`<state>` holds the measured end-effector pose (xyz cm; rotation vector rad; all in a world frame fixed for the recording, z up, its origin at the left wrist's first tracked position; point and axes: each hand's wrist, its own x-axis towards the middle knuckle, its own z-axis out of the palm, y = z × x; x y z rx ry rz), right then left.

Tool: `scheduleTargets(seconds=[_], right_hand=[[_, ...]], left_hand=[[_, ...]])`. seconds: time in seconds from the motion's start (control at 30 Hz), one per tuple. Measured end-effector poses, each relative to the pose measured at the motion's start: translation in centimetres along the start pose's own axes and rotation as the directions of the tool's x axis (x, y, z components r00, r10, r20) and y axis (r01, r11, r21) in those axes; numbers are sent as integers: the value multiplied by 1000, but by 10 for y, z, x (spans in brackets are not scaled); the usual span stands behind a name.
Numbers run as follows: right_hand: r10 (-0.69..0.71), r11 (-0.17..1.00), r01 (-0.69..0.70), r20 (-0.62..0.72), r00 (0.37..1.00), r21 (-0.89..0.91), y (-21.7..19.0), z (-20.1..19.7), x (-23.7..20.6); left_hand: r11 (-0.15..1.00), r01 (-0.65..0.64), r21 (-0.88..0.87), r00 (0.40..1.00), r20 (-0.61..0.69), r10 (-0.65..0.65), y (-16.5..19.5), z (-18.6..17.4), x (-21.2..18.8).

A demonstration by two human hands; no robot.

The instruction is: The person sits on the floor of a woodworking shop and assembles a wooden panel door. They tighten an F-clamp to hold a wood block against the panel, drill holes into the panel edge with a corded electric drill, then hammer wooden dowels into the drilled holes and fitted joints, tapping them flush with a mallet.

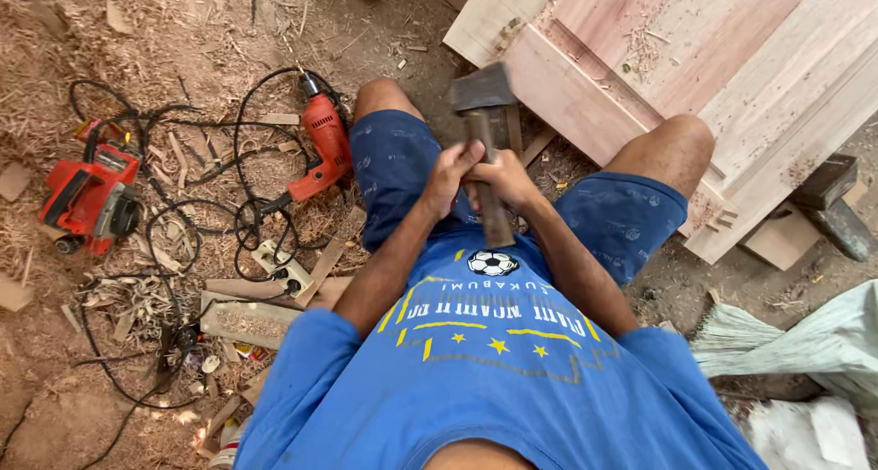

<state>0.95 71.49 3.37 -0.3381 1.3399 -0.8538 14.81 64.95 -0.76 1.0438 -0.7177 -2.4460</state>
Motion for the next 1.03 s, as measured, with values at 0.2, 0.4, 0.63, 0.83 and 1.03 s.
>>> scheduleTargets(seconds=[0.2, 0.4, 0.63, 0.83, 1.03], right_hand=[[63, 903, 182, 538, 841, -390, -3, 43, -8], [-50, 890, 108, 140, 989, -444, 8, 13, -20], [-341, 878, 264, -136, 930, -399, 30, -85, -64], [-572, 750, 192, -475, 669, -633, 32, -150, -150], [-800, 403, 156, -264, 539, -902, 55, -153, -153]], left_hand=[[985, -170, 30, 927, -335, 170, 31, -84, -92], [970, -241, 26, 737, -646, 200, -1, -210, -221], [950, 39, 310, 379, -884, 273, -106, -256, -262], [597, 699, 393, 430, -898, 88, -115, -234, -249], [327, 80, 942, 578, -311, 754, -21, -217, -192]])
